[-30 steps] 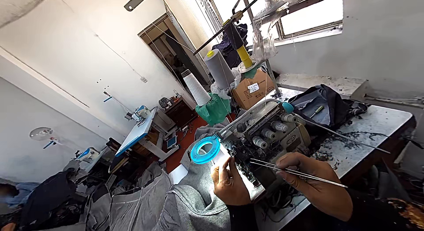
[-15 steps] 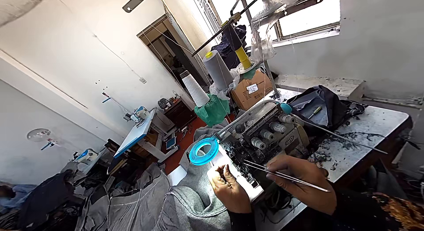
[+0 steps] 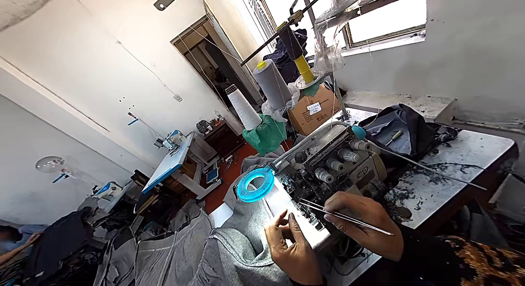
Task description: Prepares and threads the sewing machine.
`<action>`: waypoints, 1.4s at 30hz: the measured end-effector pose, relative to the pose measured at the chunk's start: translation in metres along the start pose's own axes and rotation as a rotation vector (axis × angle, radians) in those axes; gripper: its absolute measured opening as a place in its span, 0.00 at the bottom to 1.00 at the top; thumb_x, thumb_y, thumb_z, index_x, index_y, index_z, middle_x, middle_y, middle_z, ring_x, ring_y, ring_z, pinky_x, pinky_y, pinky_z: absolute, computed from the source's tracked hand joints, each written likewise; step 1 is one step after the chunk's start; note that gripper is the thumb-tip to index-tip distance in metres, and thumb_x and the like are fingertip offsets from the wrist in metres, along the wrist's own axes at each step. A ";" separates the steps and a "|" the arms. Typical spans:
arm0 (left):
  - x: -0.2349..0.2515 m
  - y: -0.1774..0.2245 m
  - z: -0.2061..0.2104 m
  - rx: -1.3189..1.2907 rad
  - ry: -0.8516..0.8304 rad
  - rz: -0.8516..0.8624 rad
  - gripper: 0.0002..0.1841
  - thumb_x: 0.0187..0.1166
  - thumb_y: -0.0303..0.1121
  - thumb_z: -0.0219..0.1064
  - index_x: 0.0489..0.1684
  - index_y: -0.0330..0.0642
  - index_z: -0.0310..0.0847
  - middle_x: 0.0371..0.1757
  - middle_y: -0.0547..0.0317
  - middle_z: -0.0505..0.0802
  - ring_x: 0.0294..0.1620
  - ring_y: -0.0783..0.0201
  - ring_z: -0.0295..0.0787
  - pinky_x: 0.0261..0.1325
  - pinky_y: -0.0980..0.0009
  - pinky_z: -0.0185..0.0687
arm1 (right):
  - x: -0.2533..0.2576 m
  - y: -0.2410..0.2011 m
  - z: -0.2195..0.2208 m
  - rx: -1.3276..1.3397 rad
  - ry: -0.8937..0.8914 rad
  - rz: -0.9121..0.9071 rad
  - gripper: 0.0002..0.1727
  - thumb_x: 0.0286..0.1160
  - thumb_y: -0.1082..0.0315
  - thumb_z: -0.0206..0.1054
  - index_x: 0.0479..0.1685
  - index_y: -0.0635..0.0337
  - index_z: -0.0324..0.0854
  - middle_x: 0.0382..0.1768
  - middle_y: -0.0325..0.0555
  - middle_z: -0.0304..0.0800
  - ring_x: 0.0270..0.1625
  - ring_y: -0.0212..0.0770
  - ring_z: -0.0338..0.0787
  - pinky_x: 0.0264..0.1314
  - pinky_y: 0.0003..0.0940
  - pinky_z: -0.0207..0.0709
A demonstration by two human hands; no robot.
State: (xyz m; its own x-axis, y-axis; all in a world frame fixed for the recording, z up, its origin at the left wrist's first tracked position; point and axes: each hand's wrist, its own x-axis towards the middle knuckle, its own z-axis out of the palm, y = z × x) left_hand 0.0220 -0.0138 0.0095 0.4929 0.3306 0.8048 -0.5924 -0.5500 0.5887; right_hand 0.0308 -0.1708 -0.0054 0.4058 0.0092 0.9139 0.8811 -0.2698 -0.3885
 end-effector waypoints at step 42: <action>0.010 0.042 -0.001 0.274 -0.486 -0.218 0.15 0.78 0.25 0.65 0.60 0.33 0.86 0.18 0.62 0.86 0.16 0.67 0.80 0.26 0.64 0.78 | -0.014 -0.032 -0.051 0.082 0.159 0.141 0.10 0.88 0.57 0.62 0.48 0.54 0.80 0.41 0.35 0.90 0.48 0.18 0.88 0.53 0.12 0.81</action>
State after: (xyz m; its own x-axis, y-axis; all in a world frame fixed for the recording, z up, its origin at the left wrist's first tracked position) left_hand 0.0012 -0.0324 0.0420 0.8579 0.1043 0.5031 -0.2913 -0.7079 0.6434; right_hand -0.0157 -0.2115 0.0008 0.4891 -0.1764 0.8542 0.8375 -0.1786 -0.5164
